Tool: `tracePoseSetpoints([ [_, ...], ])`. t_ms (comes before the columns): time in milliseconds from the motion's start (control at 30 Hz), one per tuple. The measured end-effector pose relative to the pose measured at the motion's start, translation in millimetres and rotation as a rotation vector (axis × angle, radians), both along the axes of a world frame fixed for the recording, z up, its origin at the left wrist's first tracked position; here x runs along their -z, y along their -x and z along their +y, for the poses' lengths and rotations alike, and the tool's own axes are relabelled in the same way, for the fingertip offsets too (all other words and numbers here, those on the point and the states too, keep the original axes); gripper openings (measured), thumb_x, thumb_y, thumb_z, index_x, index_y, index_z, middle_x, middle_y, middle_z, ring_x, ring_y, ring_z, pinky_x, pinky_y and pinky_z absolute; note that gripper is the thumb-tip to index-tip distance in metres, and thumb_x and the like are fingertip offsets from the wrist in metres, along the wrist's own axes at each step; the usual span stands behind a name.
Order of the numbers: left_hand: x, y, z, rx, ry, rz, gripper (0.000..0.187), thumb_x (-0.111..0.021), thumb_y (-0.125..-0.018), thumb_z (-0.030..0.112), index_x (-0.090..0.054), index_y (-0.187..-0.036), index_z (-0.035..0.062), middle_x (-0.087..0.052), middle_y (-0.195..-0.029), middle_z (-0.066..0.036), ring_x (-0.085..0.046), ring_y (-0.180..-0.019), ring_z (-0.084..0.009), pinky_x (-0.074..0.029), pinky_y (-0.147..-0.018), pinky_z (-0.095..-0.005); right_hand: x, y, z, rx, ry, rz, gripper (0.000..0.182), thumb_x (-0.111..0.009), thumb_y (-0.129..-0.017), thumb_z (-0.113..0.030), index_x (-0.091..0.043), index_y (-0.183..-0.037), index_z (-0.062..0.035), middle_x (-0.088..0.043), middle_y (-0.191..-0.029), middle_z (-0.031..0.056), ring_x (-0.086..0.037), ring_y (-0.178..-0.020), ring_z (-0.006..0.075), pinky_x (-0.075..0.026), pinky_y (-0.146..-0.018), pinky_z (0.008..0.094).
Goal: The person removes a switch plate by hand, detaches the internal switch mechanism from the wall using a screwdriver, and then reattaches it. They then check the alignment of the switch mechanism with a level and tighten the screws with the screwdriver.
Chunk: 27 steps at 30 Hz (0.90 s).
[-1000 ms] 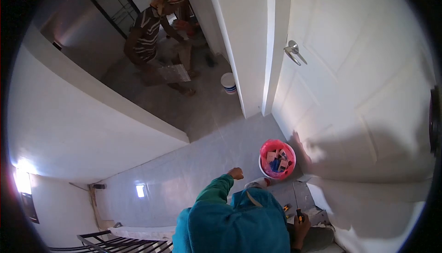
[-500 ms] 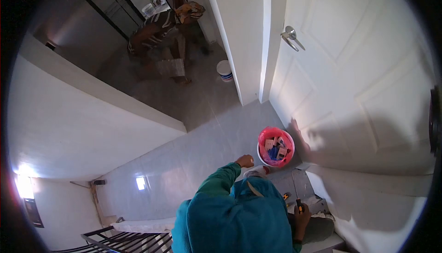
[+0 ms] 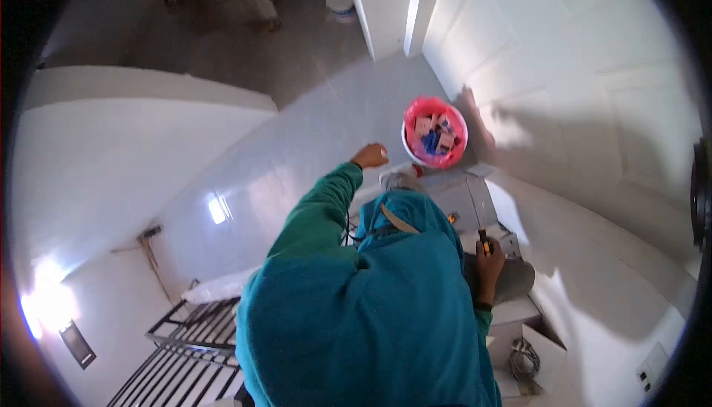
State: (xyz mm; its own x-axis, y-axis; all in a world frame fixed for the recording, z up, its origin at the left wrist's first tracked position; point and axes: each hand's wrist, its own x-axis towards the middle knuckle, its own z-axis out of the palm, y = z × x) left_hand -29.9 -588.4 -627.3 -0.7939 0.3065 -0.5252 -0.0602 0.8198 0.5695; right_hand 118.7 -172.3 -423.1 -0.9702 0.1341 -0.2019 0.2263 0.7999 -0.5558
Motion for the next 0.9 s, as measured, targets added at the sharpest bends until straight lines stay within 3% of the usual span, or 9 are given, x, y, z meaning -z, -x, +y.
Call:
tracePoseSetpoints([
  [33, 14.6, -5.4, -7.0, -0.073, -0.048, -0.068, 0.043, -0.063, -0.074, 0.037, -0.068, -0.106, 0.0085, -0.065, -0.113, -0.015, -0.058, -0.108, -0.0362, -0.046, -0.095, -0.0439, -1.1, 2.6, 4.3, -0.021, -0.021, -0.036, 0.031, -0.070, -0.082, -0.019, -0.063, -0.102, 0.0031, -0.067, -0.085, 0.0193, -0.065, -0.075, 0.0315, -0.050, -0.069, 0.0392],
  [100, -39.9, -15.4, -15.2, -0.237, -0.068, -0.058, 0.040, -0.063, -0.076, 0.035, -0.069, -0.102, 0.0063, -0.066, -0.109, -0.016, -0.060, -0.105, -0.0362, -0.047, -0.094, -0.0436, 4.0, 6.5, 18.5, 0.022, 0.053, -0.111, 0.033, -0.070, -0.083, -0.020, -0.063, -0.104, 0.0039, -0.067, -0.085, 0.0170, -0.064, -0.075, 0.0276, -0.050, -0.070, 0.0371],
  [267, -17.1, -104.6, -52.9, -0.802, -0.040, -0.207, 0.040, -0.064, -0.075, 0.036, -0.069, -0.103, 0.0076, -0.067, -0.105, -0.019, -0.062, -0.101, -0.0372, -0.049, -0.091, -0.0431, -14.3, 30.9, 40.0, -0.182, -0.042, -0.212, 0.030, -0.072, -0.083, -0.021, -0.065, -0.103, 0.0001, -0.069, -0.087, 0.0167, -0.067, -0.075, 0.0304, -0.052, -0.069, 0.0392],
  [367, 11.8, -193.1, -59.0, -1.055, -0.041, -0.252, 0.038, -0.064, -0.075, 0.036, -0.070, -0.100, 0.0085, -0.068, -0.103, -0.018, -0.062, -0.100, -0.0380, -0.050, -0.089, -0.0442, -19.6, 58.3, 43.3, -0.380, -0.208, -0.323, 0.031, -0.069, -0.084, -0.019, -0.063, -0.104, 0.0037, -0.067, -0.085, 0.0159, -0.064, -0.079, 0.0259, -0.050, -0.073, 0.0365],
  [500, 21.6, -281.4, -40.6, -1.036, 0.000, -0.367, 0.034, -0.061, -0.078, 0.036, -0.070, -0.097, 0.0092, -0.068, -0.101, -0.019, -0.063, -0.097, -0.0388, -0.051, -0.086, -0.0463, -11.3, 109.7, 45.8, -0.497, -0.249, -0.428, 0.030, -0.070, -0.083, -0.020, -0.064, -0.103, 0.0011, -0.068, -0.086, 0.0176, -0.066, -0.077, 0.0291, -0.052, -0.070, 0.0389],
  [600, 6.8, -318.9, -18.4, -0.755, 0.082, -0.266, 0.033, -0.057, -0.082, 0.035, -0.071, -0.094, 0.0080, -0.067, -0.099, -0.019, -0.063, -0.093, -0.0396, -0.051, -0.082, -0.0476, 1.0, 137.0, 45.4, -0.533, -0.172, -0.337, 0.030, -0.070, -0.082, -0.021, -0.064, -0.102, 0.0000, -0.068, -0.085, 0.0176, -0.066, -0.077, 0.0306, -0.051, -0.071, 0.0393],
  [700, 3.8, -325.0, 7.8, -0.991, 0.040, -0.331, 0.035, -0.056, -0.082, 0.036, -0.070, -0.087, 0.0037, -0.067, -0.096, -0.020, -0.063, -0.090, -0.0407, -0.052, -0.080, -0.0486, -9.1, 155.9, 26.2, -0.514, -0.125, -0.337, 0.031, -0.071, -0.082, -0.023, -0.064, -0.102, 0.0004, -0.067, -0.086, 0.0171, -0.066, -0.078, 0.0285, -0.051, -0.071, 0.0383],
  [767, 1.3, -317.8, 14.4, -0.976, 0.059, -0.326, 0.032, -0.057, -0.080, 0.033, -0.070, -0.088, 0.0049, -0.068, -0.096, -0.020, -0.063, -0.092, -0.0404, -0.051, -0.082, -0.0480, -13.7, 161.6, 12.8, -0.611, -0.185, -0.279, 0.032, -0.071, -0.082, -0.023, -0.064, -0.102, 0.0006, -0.067, -0.084, 0.0162, -0.065, -0.075, 0.0264, -0.051, -0.071, 0.0378],
  [900, 7.4, -293.1, 21.0, -1.199, -0.071, -0.325, 0.033, -0.060, -0.076, 0.032, -0.070, -0.093, 0.0047, -0.067, -0.098, -0.022, -0.061, -0.096, -0.0424, -0.049, -0.087, -0.0468, -4.3, 156.2, 13.6, -0.561, -0.181, -0.316, 0.031, -0.071, -0.082, -0.023, -0.064, -0.101, 0.0011, -0.065, -0.080, 0.0143, -0.063, -0.071, 0.0241, -0.050, -0.067, 0.0363],
])
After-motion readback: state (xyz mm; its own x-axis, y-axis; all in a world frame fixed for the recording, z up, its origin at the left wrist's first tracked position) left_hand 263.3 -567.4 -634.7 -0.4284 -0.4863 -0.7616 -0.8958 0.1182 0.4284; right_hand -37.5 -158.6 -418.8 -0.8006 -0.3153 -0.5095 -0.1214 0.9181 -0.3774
